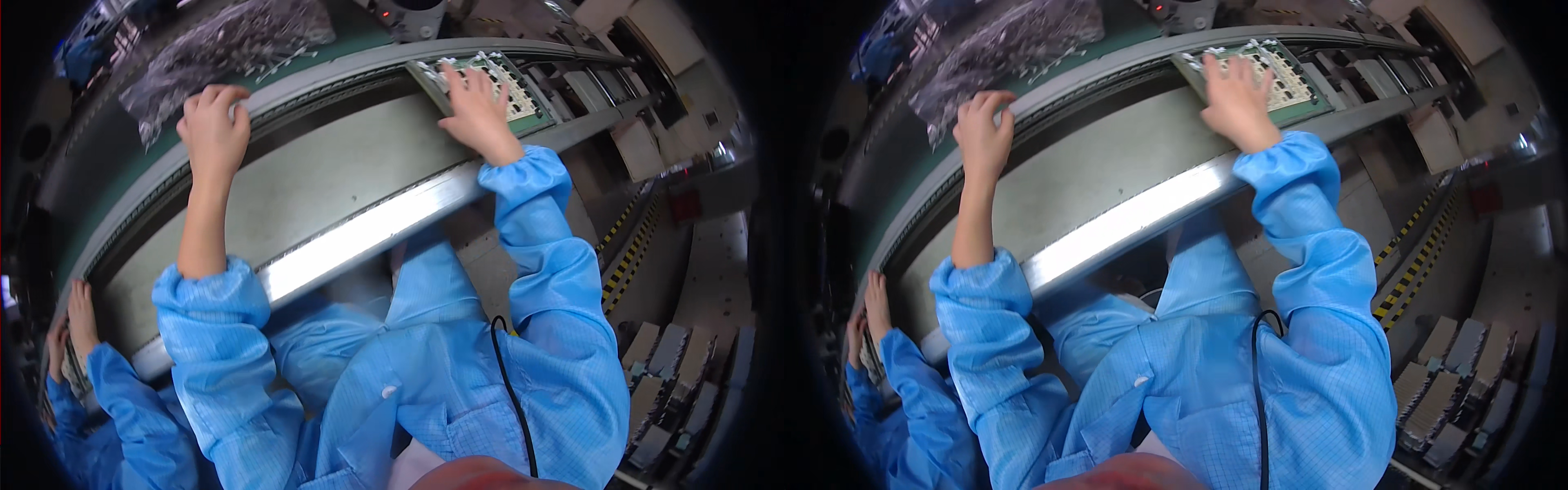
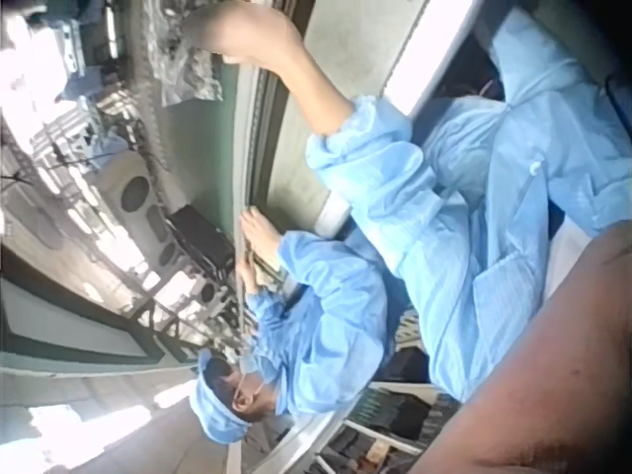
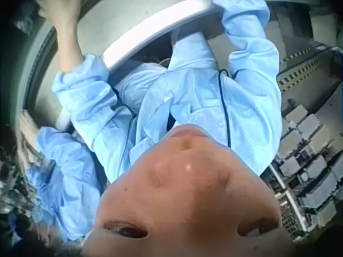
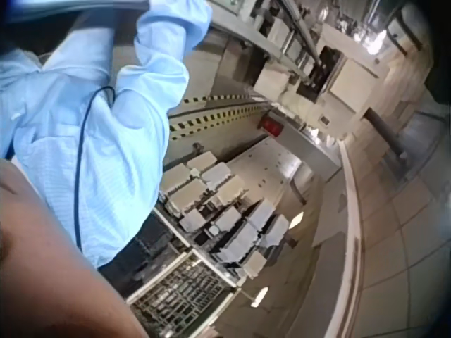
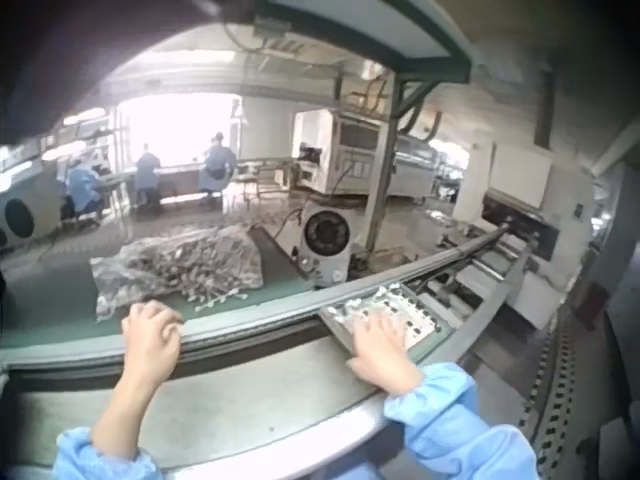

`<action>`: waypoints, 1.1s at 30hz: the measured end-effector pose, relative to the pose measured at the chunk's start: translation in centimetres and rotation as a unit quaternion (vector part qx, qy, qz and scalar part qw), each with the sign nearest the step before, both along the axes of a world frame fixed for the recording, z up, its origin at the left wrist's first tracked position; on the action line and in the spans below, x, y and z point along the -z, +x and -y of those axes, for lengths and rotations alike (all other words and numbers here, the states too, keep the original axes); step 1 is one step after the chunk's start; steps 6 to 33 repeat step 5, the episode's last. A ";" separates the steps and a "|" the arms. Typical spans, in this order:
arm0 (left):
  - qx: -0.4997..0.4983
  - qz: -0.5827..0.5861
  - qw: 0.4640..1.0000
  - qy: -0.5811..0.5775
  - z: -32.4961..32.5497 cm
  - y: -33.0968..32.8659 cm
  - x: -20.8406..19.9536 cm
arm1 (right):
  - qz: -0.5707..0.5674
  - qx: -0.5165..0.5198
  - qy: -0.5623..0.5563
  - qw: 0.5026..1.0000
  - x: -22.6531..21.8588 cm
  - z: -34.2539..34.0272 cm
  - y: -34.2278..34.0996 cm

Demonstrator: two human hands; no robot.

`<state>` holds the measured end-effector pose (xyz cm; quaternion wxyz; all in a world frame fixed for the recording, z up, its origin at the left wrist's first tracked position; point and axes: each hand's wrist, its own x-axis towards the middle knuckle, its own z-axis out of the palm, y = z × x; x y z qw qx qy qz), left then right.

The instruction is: Manually placing and adjusting electronic components onto a printed circuit board on an assembly line.

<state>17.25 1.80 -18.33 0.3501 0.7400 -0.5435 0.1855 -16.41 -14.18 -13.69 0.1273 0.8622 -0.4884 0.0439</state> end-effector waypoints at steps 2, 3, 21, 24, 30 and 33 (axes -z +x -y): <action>0.022 -0.001 1.000 0.000 -1.0 2.6 2.1 | -0.011 0.094 -0.035 0.995 1.9 2.8 -1.2; 0.020 0.009 1.000 0.003 -1.8 3.9 2.8 | -0.016 0.147 -0.035 0.988 1.9 3.3 -1.0; 0.042 0.017 0.999 0.013 -3.7 7.2 3.5 | -0.001 0.229 0.000 0.973 1.0 3.8 -0.1; 0.042 0.017 0.999 0.013 -3.7 7.2 3.5 | -0.001 0.229 0.000 0.973 1.0 3.8 -0.1; 0.042 0.017 0.999 0.013 -3.7 7.2 3.5 | -0.001 0.229 0.000 0.973 1.0 3.8 -0.1; 0.042 0.017 0.999 0.013 -3.7 7.2 3.5 | -0.001 0.229 0.000 0.973 1.0 3.8 -0.1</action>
